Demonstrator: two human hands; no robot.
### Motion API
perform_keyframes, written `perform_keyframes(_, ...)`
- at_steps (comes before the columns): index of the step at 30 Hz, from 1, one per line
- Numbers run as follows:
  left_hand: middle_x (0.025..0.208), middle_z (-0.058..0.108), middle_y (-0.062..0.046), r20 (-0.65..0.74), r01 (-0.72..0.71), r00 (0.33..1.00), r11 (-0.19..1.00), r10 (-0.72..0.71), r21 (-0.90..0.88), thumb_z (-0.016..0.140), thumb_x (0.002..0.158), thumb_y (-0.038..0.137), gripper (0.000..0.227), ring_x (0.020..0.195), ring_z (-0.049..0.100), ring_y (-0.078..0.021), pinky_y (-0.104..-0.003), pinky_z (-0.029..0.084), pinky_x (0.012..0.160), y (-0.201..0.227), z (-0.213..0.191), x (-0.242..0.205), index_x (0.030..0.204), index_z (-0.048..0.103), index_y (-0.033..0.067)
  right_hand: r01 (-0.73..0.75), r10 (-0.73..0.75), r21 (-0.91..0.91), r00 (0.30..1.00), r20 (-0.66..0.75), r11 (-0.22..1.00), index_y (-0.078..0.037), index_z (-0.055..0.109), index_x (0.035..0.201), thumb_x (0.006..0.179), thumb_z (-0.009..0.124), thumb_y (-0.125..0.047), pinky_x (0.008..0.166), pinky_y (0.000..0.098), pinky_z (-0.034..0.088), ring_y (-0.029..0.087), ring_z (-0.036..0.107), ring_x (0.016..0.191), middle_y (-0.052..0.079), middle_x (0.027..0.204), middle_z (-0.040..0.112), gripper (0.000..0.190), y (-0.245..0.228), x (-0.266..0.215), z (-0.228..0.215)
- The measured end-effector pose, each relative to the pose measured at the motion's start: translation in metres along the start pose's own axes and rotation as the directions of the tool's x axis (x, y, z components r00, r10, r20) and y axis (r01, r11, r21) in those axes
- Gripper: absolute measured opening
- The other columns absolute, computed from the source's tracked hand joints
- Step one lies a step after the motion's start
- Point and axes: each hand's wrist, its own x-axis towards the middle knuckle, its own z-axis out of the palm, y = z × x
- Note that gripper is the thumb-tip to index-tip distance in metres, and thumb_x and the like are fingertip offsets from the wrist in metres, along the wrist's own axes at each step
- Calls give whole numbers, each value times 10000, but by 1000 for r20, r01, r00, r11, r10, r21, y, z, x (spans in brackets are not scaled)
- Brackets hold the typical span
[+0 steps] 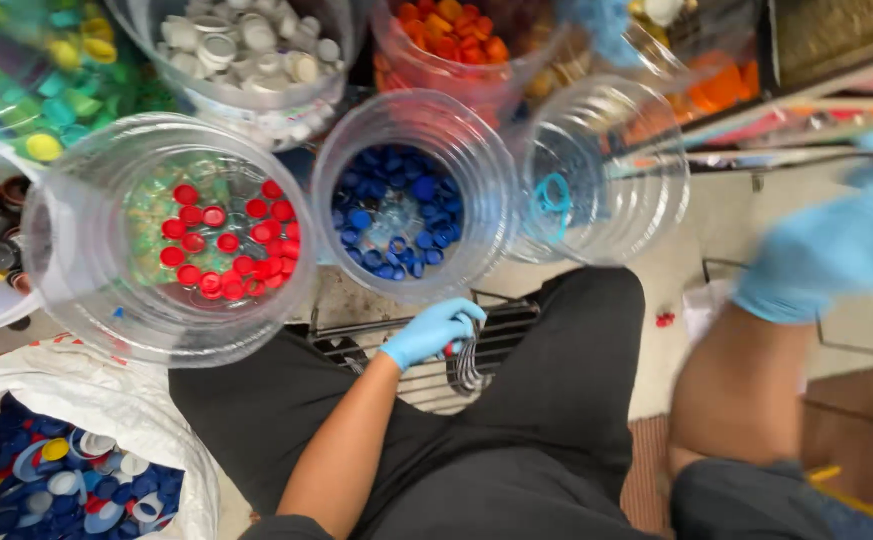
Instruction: The person sits on the floor and sorts bottle caps from a white sack into clear plastic containers. They pick up caps, separate them by color, and place them into corresponding containers for red and blue caps.
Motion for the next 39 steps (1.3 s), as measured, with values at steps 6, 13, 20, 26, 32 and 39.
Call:
perform_keyframes(6,851,571,-86,-170,-286,956,897,241,-337,497,832,-35,448,554,550,-128,-197,371,341,-57,16,27,1265,610,-11,-185,262,-189,570,779,965,-6,624,1445,929,827,-144,822,508,518,411,665,1127,222,1342,658,571,-79,-56,-15)
perform_keyframes(13,926,537,-27,-272,-350,937,601,221,-719,546,897,77,435,634,523,-86,-127,361,380,-62,26,23,1332,567,67,-587,399,185,717,571,788,-80,798,1083,912,692,66,840,427,572,295,697,853,75,956,765,249,-157,-84,-52)
perform_keyframes(20,886,623,-25,-390,-374,919,442,58,-815,605,950,276,386,671,603,-121,-121,391,414,-59,25,-4,1286,641,89,-629,323,314,689,649,712,-106,826,1097,907,694,42,781,386,574,248,667,796,49,993,781,274,-171,-98,-59)
perform_keyframes(26,480,492,-72,-564,-580,794,562,228,-590,646,904,259,240,356,454,-107,-195,251,293,-57,34,0,769,671,63,-518,293,363,802,520,774,83,721,990,971,577,172,859,491,528,430,657,837,266,905,685,171,-128,-61,-54)
perform_keyframes(32,760,626,-19,-494,-382,868,566,-53,-731,689,870,322,272,555,608,-132,-159,410,368,-79,26,17,1049,751,127,-496,180,88,466,866,864,-57,800,1145,998,690,71,913,491,549,408,713,992,149,1015,768,224,-9,-104,3)
perform_keyframes(39,701,589,3,-356,-264,926,458,-127,-849,621,950,199,236,495,486,-116,-222,233,352,-42,9,12,1134,711,81,207,250,-147,-674,695,967,52,714,967,875,436,-155,872,496,537,479,691,905,302,1013,745,359,-13,-121,108)
